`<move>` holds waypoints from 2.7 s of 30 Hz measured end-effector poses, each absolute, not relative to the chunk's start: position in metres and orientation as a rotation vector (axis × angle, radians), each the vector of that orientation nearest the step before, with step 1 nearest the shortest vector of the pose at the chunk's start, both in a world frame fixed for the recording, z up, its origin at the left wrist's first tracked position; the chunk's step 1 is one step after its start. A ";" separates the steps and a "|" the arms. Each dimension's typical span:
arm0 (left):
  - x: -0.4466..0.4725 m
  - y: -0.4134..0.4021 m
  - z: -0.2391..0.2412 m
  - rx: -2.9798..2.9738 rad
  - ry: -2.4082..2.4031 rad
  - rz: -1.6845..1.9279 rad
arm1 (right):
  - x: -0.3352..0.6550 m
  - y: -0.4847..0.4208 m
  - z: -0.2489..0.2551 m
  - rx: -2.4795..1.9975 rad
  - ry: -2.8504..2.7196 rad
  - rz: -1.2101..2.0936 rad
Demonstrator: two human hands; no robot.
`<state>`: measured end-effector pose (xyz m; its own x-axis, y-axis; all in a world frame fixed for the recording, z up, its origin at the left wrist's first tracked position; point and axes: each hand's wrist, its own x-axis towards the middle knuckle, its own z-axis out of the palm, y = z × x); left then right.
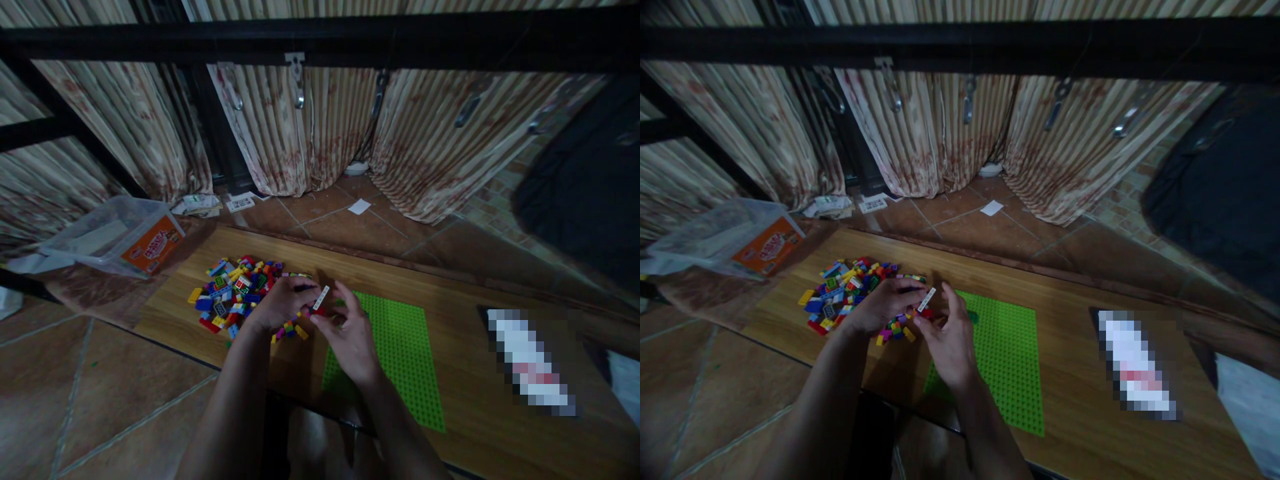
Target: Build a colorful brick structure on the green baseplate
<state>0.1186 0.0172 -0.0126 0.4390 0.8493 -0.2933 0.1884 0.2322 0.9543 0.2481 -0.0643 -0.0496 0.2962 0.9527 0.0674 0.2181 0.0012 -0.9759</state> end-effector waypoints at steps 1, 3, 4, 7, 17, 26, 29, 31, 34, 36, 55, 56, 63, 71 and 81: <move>0.120 0.016 -0.013 1.291 1.026 0.580 | 0.249 -0.064 -0.048 -1.448 -1.148 0.841; 0.122 0.015 -0.014 1.291 0.954 0.558 | 0.251 -0.063 -0.047 -1.400 -1.185 0.825; 0.124 0.014 -0.015 1.291 0.925 0.554 | 0.252 -0.063 -0.048 -1.373 -1.209 0.813; 0.126 0.013 -0.017 1.268 0.878 0.555 | 0.252 -0.063 -0.048 -1.290 -1.249 0.801; 0.115 0.014 -0.007 0.939 0.893 0.669 | 0.253 -0.063 -0.058 -1.228 -1.002 1.011; 0.110 0.018 -0.008 0.901 0.866 0.682 | 0.245 -0.062 -0.061 -1.518 -1.493 0.687; 0.109 0.017 -0.008 0.934 0.885 0.666 | 0.244 -0.062 -0.056 -1.505 -1.410 0.725; 0.110 0.016 -0.008 0.974 0.912 0.659 | 0.246 -0.062 -0.053 -1.479 -1.311 0.757; 0.115 0.014 -0.009 1.032 0.920 0.624 | 0.248 -0.062 -0.049 -1.406 -1.232 0.759; 0.120 0.012 -0.010 1.056 0.908 0.578 | 0.249 -0.062 -0.049 -1.351 -1.245 0.731; 0.120 0.013 -0.014 1.654 0.993 0.431 | 0.256 -0.066 -0.050 -1.533 -1.580 0.492; 0.118 0.013 -0.013 1.643 0.985 0.426 | 0.255 -0.066 -0.051 -1.521 -1.565 0.508; 0.111 0.014 -0.014 1.458 1.006 0.467 | 0.249 -0.064 -0.054 -1.432 -1.426 0.595; 0.093 0.017 -0.019 1.226 1.017 0.454 | 0.238 -0.058 -0.059 -1.546 -1.541 0.498; 0.087 0.018 -0.019 1.314 1.027 0.490 | 0.231 -0.051 -0.061 -1.589 -1.608 0.503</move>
